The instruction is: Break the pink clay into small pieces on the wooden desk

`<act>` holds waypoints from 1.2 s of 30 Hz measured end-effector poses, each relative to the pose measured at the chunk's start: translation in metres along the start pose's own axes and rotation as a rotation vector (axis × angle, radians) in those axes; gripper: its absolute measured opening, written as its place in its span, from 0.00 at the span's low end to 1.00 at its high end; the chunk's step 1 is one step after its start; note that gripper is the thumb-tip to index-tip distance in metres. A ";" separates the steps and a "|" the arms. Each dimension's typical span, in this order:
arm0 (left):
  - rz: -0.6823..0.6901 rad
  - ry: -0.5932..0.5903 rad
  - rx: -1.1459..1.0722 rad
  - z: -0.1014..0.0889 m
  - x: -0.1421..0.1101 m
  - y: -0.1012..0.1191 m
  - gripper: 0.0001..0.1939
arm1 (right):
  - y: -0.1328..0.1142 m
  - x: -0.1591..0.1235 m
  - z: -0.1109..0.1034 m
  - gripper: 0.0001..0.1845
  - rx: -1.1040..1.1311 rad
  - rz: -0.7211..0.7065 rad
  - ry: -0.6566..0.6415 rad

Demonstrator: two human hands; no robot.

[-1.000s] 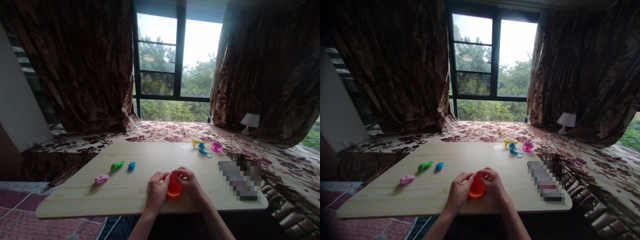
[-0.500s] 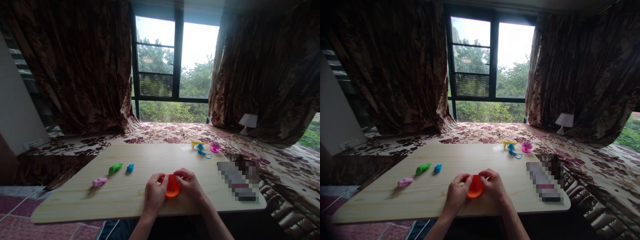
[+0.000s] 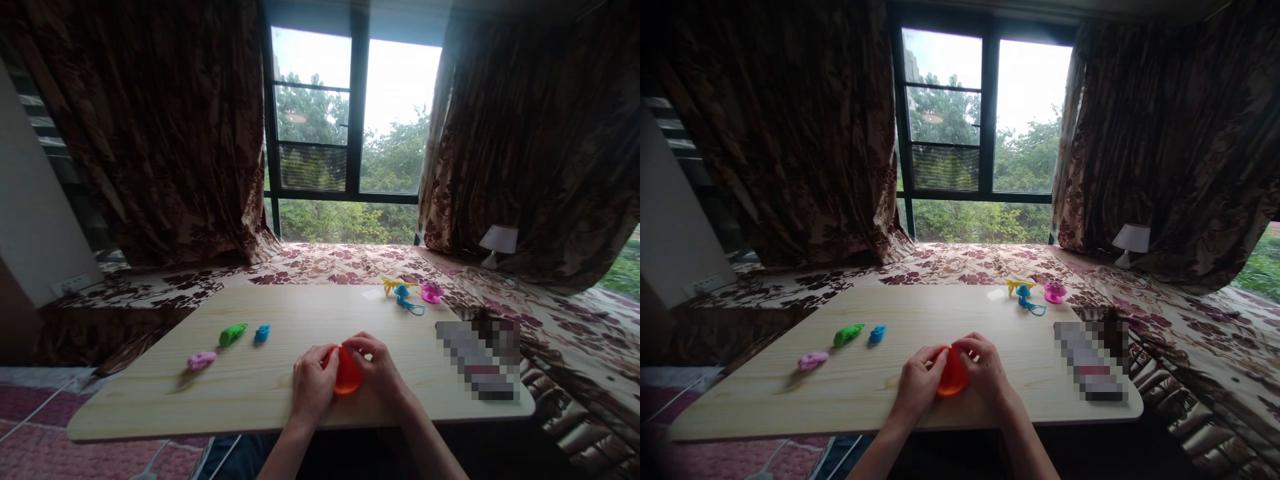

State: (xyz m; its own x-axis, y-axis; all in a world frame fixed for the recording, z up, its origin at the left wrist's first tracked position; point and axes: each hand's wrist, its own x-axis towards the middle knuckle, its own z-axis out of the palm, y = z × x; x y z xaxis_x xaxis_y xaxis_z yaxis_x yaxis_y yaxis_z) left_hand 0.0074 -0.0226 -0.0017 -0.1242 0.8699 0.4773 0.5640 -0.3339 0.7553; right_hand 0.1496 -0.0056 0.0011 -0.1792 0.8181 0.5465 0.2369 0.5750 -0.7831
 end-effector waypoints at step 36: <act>-0.015 -0.021 0.012 -0.001 -0.001 0.004 0.12 | 0.000 -0.003 -0.003 0.13 0.005 0.021 -0.068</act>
State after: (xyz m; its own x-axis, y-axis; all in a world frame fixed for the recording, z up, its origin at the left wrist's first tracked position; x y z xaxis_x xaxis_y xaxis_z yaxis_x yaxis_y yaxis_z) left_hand 0.0091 -0.0249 0.0006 -0.1159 0.8822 0.4564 0.5723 -0.3163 0.7566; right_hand 0.1525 -0.0078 0.0007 -0.2387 0.8274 0.5083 0.2364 0.5572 -0.7960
